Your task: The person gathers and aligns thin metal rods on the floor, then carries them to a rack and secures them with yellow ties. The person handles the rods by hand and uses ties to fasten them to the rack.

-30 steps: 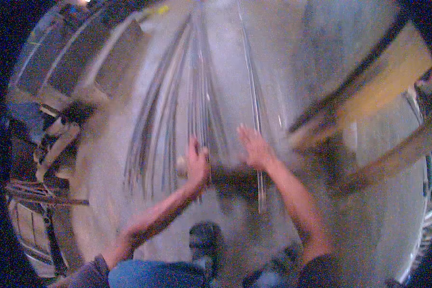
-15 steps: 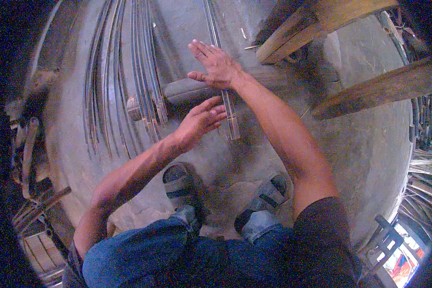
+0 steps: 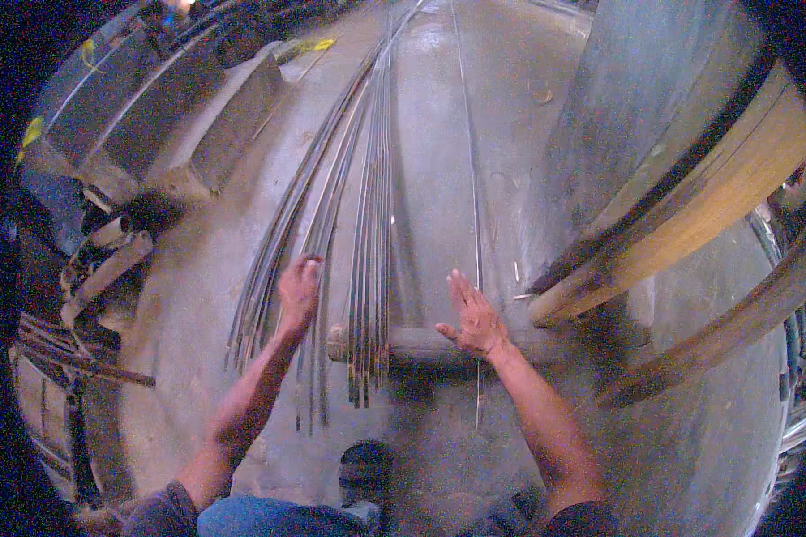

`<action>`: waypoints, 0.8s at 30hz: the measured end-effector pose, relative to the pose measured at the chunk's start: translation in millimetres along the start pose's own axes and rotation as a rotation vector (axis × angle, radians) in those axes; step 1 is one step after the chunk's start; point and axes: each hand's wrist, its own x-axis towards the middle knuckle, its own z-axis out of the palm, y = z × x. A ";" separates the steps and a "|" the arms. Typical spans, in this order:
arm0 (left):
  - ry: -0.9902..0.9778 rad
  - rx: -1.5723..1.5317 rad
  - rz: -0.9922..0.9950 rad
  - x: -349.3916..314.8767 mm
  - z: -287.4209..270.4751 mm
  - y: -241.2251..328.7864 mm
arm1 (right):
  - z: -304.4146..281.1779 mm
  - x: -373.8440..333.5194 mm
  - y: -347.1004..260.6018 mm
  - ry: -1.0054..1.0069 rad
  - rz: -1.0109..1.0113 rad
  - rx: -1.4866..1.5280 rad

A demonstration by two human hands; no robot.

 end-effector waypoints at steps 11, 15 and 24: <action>0.242 0.461 0.140 53.3 -83.7 -127.1 | -2.4 -4.7 -0.4 -0.046 0.011 -0.031; 0.191 0.479 0.049 45.7 -97.4 -151.7 | -9.0 -7.1 -4.9 -0.036 0.078 -0.048; 0.156 0.593 -0.095 5.6 -124.6 -213.6 | -18.3 -18.0 -17.7 0.243 0.854 0.135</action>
